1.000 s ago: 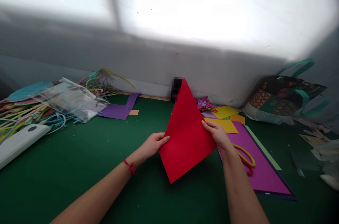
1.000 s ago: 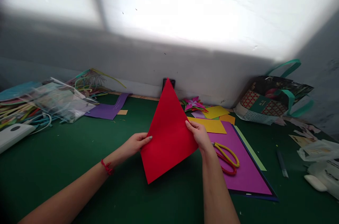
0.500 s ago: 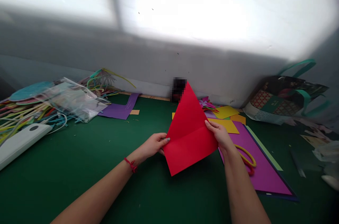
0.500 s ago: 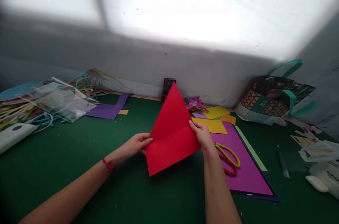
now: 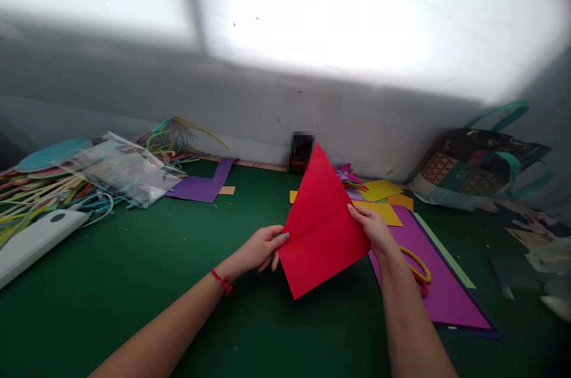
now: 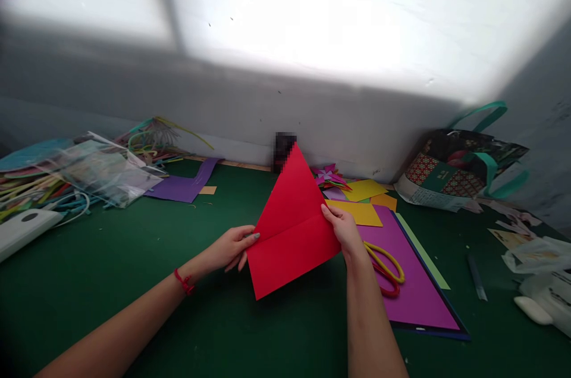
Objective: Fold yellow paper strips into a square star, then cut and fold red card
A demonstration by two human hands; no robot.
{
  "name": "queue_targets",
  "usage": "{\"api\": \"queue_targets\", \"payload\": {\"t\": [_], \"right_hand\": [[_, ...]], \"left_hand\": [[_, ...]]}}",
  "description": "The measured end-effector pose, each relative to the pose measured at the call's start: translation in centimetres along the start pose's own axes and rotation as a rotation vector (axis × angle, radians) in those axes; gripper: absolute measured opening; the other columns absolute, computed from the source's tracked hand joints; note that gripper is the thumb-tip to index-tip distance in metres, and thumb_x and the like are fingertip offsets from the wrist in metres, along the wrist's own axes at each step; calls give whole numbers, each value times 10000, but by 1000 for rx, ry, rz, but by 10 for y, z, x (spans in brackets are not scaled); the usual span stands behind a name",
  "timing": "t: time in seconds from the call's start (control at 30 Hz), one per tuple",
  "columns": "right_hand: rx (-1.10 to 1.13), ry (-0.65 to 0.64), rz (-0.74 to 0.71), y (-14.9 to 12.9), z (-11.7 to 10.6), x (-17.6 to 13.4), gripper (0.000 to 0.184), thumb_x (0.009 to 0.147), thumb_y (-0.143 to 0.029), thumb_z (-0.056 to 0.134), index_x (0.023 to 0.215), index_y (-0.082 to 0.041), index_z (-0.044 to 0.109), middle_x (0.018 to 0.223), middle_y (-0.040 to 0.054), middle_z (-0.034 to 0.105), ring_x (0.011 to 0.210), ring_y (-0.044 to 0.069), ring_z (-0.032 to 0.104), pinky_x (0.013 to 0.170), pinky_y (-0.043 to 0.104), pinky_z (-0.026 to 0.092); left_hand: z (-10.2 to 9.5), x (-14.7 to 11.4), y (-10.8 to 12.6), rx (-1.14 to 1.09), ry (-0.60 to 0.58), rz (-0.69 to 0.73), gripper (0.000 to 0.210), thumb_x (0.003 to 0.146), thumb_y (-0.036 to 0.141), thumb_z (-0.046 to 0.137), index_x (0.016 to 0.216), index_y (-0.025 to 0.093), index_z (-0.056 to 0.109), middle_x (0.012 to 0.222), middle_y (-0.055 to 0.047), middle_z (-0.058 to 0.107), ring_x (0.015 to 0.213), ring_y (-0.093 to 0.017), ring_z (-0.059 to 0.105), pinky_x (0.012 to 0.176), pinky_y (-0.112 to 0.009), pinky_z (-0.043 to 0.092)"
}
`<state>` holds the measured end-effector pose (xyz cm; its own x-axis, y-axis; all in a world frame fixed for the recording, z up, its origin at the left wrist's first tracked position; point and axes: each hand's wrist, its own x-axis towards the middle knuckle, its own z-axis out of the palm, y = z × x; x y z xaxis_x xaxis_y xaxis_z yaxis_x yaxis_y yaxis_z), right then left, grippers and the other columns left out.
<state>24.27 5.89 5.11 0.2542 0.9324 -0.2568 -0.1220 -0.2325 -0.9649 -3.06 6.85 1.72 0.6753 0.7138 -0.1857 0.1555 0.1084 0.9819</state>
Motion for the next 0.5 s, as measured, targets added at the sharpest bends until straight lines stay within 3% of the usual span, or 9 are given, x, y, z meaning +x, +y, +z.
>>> {"api": "queue_targets", "payload": {"t": [0.17,0.5], "right_hand": [[18,22,7,2,-4,1,267,690,-329,683,921,-196,675,859,47,719,729,216,675,584,271,560],[51,-19,11,1,-8,0,289,702,-334,672,958,-199,666,946,54,702,838,232,661,674,292,564]], "left_hand": [[0,-2,4,-148,-69,51,406,859,431,405,1140,144,460,536,2,598,432,-117,570,426,-203,443],[1,-6,9,-131,-49,53,449,860,388,432,1233,138,427,429,29,551,379,-108,528,410,-193,410]]}}
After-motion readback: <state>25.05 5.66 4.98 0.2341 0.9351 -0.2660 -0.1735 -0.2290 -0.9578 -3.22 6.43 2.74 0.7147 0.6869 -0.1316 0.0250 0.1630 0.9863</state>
